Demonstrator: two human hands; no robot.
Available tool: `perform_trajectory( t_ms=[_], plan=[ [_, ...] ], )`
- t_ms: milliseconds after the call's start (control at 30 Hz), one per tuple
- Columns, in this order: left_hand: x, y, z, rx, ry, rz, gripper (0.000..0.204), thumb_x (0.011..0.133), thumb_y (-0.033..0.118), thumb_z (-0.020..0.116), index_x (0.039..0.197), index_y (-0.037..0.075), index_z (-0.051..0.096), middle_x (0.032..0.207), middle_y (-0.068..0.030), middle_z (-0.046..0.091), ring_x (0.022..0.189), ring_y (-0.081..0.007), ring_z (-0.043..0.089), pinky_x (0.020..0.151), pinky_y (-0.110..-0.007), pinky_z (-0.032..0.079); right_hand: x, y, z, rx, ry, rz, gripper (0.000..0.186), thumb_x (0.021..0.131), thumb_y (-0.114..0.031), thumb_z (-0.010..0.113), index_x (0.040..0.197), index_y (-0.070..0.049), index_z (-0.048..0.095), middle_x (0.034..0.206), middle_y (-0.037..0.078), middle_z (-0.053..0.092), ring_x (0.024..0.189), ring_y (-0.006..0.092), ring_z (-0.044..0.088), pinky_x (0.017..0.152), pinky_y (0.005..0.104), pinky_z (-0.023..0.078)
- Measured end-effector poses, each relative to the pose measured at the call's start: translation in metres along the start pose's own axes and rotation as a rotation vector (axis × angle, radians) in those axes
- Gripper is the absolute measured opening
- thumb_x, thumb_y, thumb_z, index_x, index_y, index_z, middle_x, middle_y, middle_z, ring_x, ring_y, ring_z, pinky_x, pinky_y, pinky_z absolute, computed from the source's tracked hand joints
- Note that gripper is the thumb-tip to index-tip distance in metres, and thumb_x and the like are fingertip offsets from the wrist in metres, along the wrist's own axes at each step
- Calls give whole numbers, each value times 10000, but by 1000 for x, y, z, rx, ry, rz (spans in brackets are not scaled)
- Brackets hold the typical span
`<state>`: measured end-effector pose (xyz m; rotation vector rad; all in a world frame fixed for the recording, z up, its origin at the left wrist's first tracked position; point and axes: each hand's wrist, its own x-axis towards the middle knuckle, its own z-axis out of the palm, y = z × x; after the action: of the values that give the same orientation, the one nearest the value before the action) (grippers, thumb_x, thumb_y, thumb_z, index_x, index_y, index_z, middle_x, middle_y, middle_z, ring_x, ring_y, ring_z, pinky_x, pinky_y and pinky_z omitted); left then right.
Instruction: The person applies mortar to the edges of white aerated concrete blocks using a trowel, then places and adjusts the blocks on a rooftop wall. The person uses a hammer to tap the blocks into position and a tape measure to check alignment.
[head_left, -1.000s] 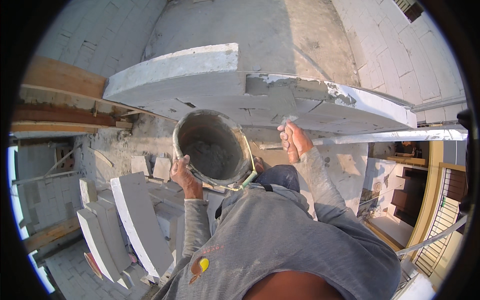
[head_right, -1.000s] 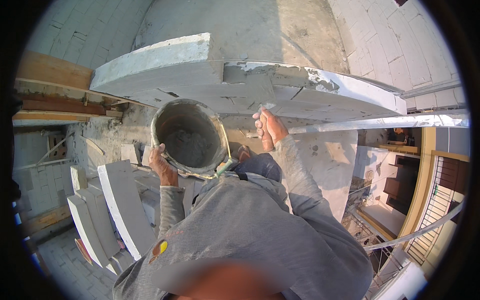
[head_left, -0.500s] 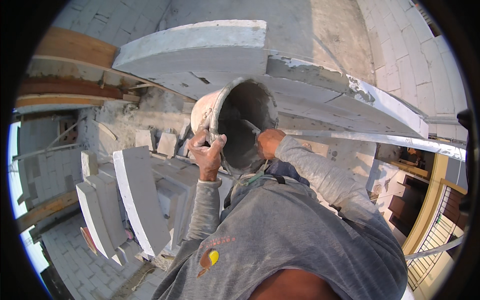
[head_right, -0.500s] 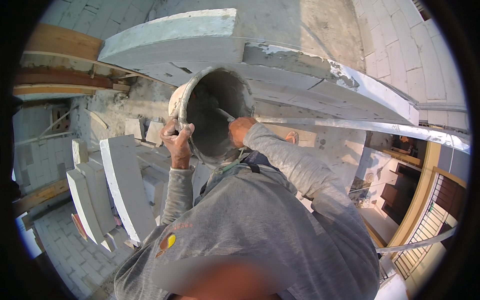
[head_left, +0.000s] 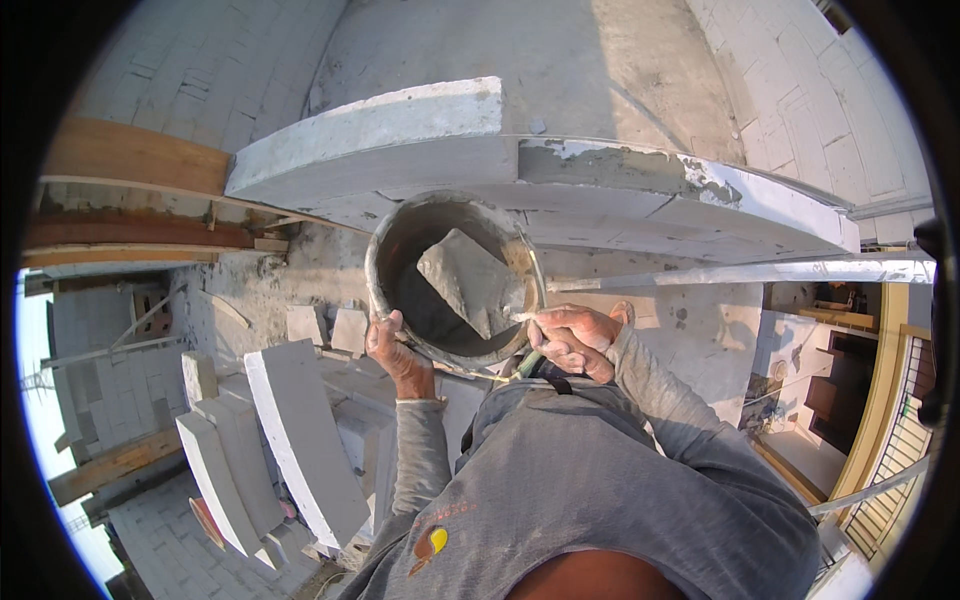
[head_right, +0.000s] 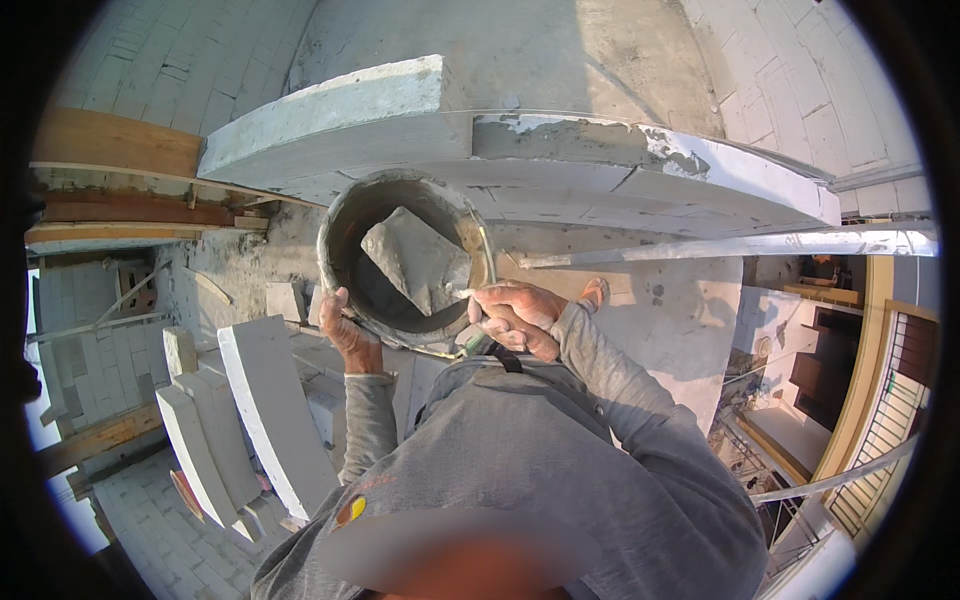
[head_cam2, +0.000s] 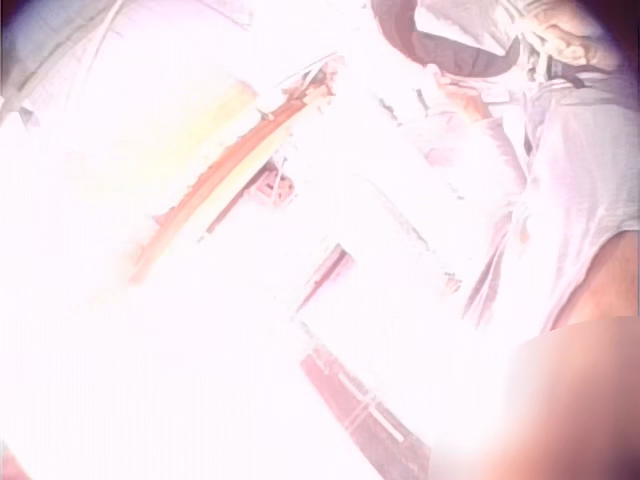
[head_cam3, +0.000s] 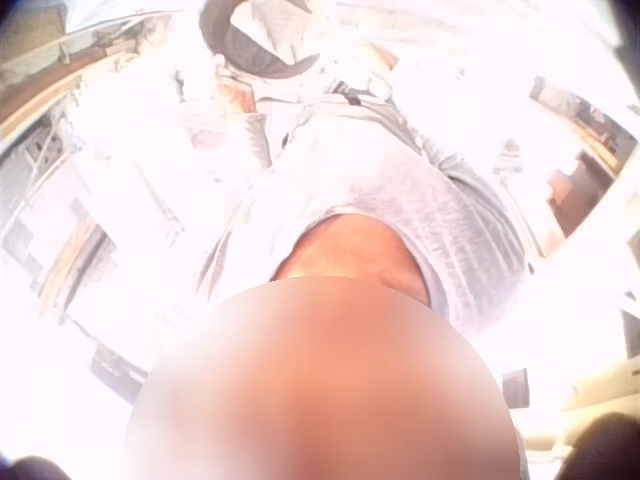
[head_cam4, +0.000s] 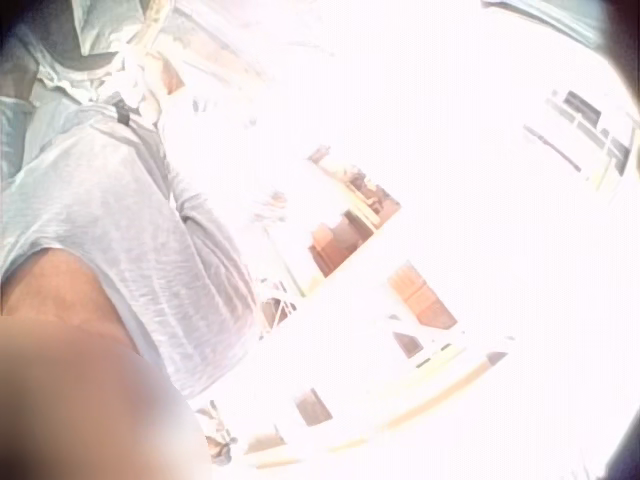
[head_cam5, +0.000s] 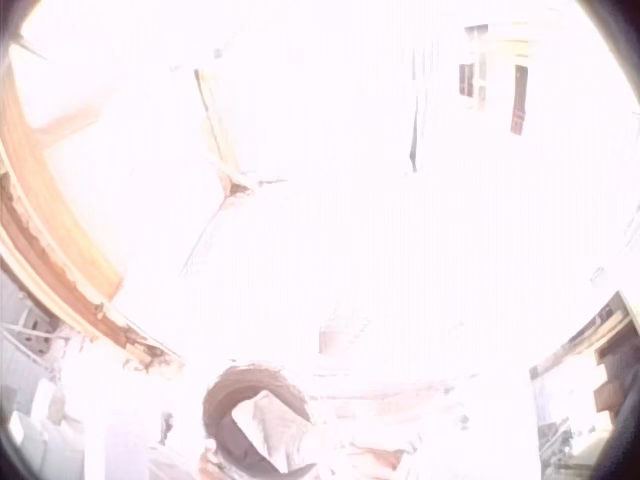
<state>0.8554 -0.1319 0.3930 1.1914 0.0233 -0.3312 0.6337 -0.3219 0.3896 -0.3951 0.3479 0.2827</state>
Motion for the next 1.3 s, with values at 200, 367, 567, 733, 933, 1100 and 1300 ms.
perform_trajectory(
  t_ms=[200, 367, 567, 733, 933, 1100, 1300],
  plan=[
    [-7, -5, -29, -44, 9, -94, 360, 819, 206, 656, 1080, -41, 670, 1105, -112, 662, 1002, -249, 656, 893, -385, 557, -21, -11, -41, -209, 248, -476, 267, 889, -202, 590, 1049, 12, 592, 693, 24, 518, 493, 123, 521, 458, 291, 449],
    [-8, -5, -64, 124, 130, -100, 457, 809, 204, 643, 1170, -77, 661, 1127, -131, 671, 1011, -269, 665, 892, -386, 563, 73, -20, -80, -586, 672, -824, 260, 864, -166, 574, 1044, 23, 578, 694, 72, 568, 518, 196, 574, 512, 358, 485],
    [-14, 1, -90, 96, 194, -94, 398, 776, 171, 659, 1111, -42, 665, 1092, -123, 672, 980, -274, 673, 861, -380, 572, 201, -19, -68, -1044, 1137, -1200, 234, 848, -161, 640, 987, -20, 515, 772, 210, 613, 688, 461, 624, 633, 518, 510],
    [-18, 6, -102, 55, 298, -126, 443, 772, 164, 653, 1155, -59, 651, 1120, -140, 668, 981, -296, 680, 881, -404, 581, 196, 29, -64, -1138, 1152, -1180, 250, 857, -153, 651, 999, -31, 485, 798, 206, 620, 726, 457, 639, 647, 528, 511],
    [-14, -3, -101, 54, 292, -145, 441, 789, 165, 653, 1167, -62, 645, 1116, -135, 663, 964, -283, 679, 866, -397, 583, 181, 32, -76, -961, 1147, -1096, 263, 868, -145, 638, 1002, 6, 470, 835, 222, 645, 735, 447, 648, 646, 502, 519],
    [-21, -5, -97, 27, 221, -146, 424, 798, 182, 648, 1153, -50, 643, 1108, -119, 662, 957, -270, 678, 865, -389, 579, 266, -14, -66, -710, 1115, -983, 262, 898, -140, 612, 1029, 8, 440, 767, 199, 586, 687, 427, 630, 623, 492, 502],
    [-23, -4, -96, 13, 240, -191, 435, 798, 198, 627, 1155, -50, 641, 1116, -120, 662, 973, -266, 675, 882, -386, 573, 249, 54, -40, -897, 1175, -1044, 245, 935, -119, 607, 1043, -6, 419, 703, 62, 440, 557, 246, 509, 551, 404, 430]
  ],
)
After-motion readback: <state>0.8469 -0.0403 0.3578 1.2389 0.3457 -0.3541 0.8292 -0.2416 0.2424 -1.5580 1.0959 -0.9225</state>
